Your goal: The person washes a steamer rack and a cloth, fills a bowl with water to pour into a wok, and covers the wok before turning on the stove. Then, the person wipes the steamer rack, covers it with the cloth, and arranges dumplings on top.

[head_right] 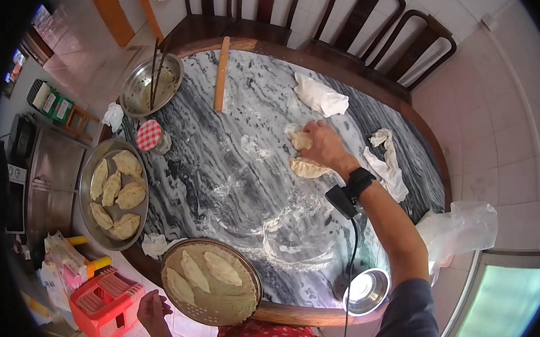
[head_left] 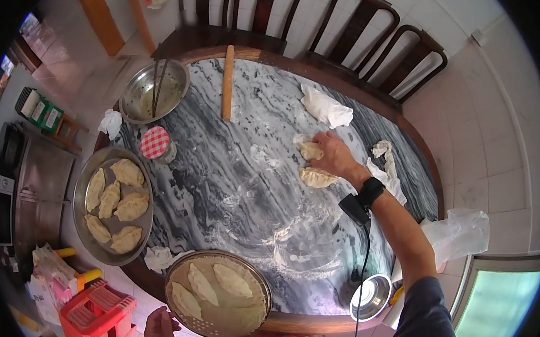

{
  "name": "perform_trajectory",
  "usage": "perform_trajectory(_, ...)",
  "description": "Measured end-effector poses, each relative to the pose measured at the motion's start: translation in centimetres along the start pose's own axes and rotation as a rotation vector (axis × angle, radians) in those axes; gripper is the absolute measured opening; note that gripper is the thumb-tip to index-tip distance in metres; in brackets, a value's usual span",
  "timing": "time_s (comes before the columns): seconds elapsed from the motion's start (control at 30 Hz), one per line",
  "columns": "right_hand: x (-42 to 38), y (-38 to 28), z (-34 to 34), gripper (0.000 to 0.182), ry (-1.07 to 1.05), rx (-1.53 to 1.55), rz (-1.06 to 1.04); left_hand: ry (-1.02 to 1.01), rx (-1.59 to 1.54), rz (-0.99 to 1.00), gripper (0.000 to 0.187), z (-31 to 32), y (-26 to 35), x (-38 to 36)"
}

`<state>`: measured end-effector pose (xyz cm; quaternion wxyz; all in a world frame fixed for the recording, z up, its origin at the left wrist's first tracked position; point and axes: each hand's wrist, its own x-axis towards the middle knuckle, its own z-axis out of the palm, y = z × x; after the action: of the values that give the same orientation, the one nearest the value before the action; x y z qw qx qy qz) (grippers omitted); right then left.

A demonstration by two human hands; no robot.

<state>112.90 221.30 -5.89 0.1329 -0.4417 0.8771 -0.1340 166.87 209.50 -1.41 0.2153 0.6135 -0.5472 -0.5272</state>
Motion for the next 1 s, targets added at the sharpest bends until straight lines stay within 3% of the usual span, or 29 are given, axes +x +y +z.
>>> perform_trajectory(0.2, -0.8, -0.9, -0.3, 0.043, 0.061, 0.083, 0.132, -0.018, -0.018, 0.080, 0.016, 1.0, 1.4, -0.3)
perform_trajectory(0.3, -0.6, 2.7, 0.0, 0.039, 0.249, 0.504, 0.221, -0.044, -0.020, 0.106, 0.016, 1.2, 2.5, -0.3)
perform_trajectory(0.37, -1.3, 4.0, -1.6, 0.040, 0.235, 0.941, 0.334, -0.060, -0.017, 0.151, 0.017, 1.6, 3.1, -0.3)
perform_trajectory(0.4, -2.5, 2.2, -3.4, 0.040, 0.234, 0.939, 0.338, -0.062, -0.015, 0.148, 0.017, 2.0, 3.6, -0.5)
perform_trajectory(0.47, -5.2, -1.6, -6.7, 0.042, 0.051, 1.298, 0.398, -0.150, -0.138, 0.017, 0.016, 3.6, 5.2, -0.7)
perform_trajectory(0.5, -6.5, -3.1, -6.9, 0.042, 0.050, 1.296, 0.400, -0.213, -0.131, -0.041, 0.016, 4.3, 5.8, -0.8)
perform_trajectory(0.57, -9.4, -6.6, -5.9, 0.050, -0.209, 1.767, 0.358, -0.425, -0.127, -0.070, 0.019, 6.2, 7.0, -1.3)
perform_trajectory(0.7, -15.8, -13.7, -2.0, 0.049, -0.449, 1.968, 0.448, -0.819, -0.238, 0.016, 0.034, 9.1, 8.4, -2.8)
perform_trajectory(0.77, -18.5, -18.1, -1.3, 0.045, -0.496, 1.906, 0.497, -0.868, -0.278, 0.020, 0.039, 9.3, 8.1, -3.5)
perform_trajectory(0.83, -21.5, -22.1, 0.7, 0.042, -0.405, 1.757, 0.517, -0.945, -0.501, -0.183, 0.047, 8.2, 7.3, -3.9)
perform_trajectory(0.97, -27.5, -28.9, 4.1, 0.040, -0.292, 1.174, 0.280, -0.906, -0.466, -0.363, 0.049, 3.3, 3.7, -4.0)
perform_trajectory(1.0, -28.6, -30.0, 4.6, 0.044, -0.299, 0.899, 0.159, -0.958, -0.449, -0.414, 0.048, 1.8, 2.0, -4.0)
